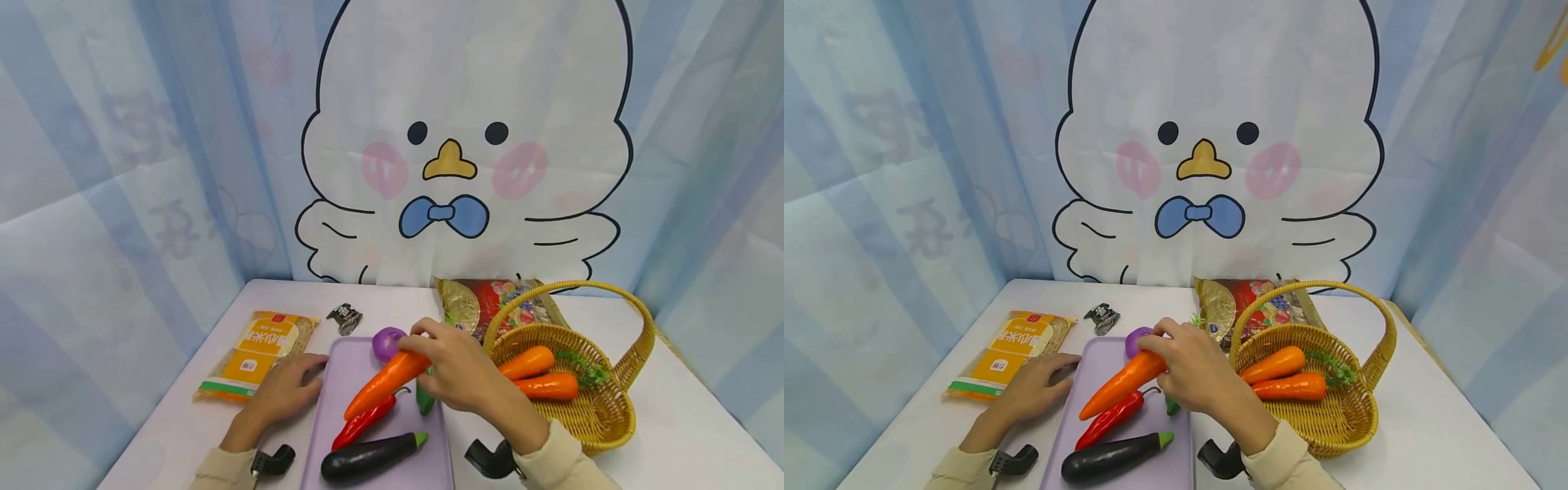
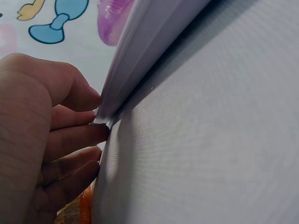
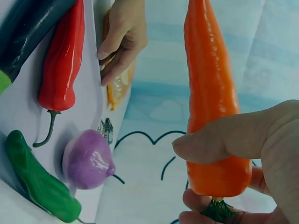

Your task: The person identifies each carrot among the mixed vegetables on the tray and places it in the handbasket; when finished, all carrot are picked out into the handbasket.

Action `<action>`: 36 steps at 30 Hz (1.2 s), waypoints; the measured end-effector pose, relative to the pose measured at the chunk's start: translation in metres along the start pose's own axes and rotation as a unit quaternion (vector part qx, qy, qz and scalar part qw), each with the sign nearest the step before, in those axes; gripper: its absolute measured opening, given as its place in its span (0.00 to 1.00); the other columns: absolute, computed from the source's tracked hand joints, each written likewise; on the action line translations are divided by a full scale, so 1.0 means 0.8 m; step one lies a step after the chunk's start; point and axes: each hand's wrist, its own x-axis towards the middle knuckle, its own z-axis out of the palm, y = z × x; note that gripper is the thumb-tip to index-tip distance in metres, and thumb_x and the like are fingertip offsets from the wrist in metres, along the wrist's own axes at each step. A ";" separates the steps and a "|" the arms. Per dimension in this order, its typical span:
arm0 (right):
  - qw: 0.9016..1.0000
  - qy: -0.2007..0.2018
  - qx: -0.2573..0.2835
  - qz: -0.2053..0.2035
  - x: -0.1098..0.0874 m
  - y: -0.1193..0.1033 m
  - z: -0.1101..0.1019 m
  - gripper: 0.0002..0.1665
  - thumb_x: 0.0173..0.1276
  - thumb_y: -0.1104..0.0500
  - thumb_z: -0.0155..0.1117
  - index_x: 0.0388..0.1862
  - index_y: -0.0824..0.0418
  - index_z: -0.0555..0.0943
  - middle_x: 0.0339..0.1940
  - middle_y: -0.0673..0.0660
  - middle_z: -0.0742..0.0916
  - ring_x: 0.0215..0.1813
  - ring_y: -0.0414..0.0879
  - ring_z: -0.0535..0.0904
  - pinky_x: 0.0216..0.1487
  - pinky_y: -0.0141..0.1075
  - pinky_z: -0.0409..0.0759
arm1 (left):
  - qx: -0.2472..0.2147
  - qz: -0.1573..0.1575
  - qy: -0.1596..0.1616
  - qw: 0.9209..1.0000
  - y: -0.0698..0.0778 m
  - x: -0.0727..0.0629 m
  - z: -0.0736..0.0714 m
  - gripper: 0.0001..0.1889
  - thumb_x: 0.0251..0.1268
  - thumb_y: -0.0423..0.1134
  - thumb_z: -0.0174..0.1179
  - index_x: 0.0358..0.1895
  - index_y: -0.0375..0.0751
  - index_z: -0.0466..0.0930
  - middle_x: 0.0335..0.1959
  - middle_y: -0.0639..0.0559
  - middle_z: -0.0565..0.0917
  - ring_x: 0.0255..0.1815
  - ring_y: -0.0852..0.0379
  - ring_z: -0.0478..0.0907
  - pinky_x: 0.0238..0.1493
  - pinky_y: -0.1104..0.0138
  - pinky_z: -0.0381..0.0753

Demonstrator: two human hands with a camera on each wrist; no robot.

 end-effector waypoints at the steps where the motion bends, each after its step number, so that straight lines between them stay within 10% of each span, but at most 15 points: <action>1: 1.000 0.004 -0.003 -0.001 -0.002 0.001 -0.002 0.26 0.51 0.62 0.77 0.52 0.48 0.87 0.46 0.48 0.84 0.40 0.45 0.79 0.42 0.39 0.81 | 0.000 0.000 0.000 1.000 0.000 0.000 0.000 0.22 0.65 0.42 0.61 0.63 0.48 0.81 0.61 0.52 0.83 0.66 0.46 0.76 0.70 0.45 0.70; 23: 0.996 0.068 -0.049 0.034 -0.039 0.010 -0.030 0.28 0.45 0.65 0.80 0.48 0.47 0.87 0.45 0.48 0.83 0.34 0.42 0.78 0.33 0.33 0.79 | -0.004 -0.007 -0.006 1.000 0.004 -0.001 -0.002 0.22 0.66 0.42 0.61 0.63 0.47 0.81 0.62 0.51 0.83 0.67 0.45 0.75 0.71 0.44 0.69; 36: 0.993 0.026 -0.060 0.100 -0.064 0.041 -0.053 0.27 0.48 0.64 0.76 0.49 0.47 0.86 0.44 0.49 0.81 0.24 0.39 0.68 0.28 0.33 0.71 | -0.001 -0.004 -0.001 1.000 0.004 0.000 -0.003 0.22 0.66 0.42 0.62 0.63 0.47 0.81 0.61 0.51 0.83 0.66 0.46 0.76 0.70 0.45 0.70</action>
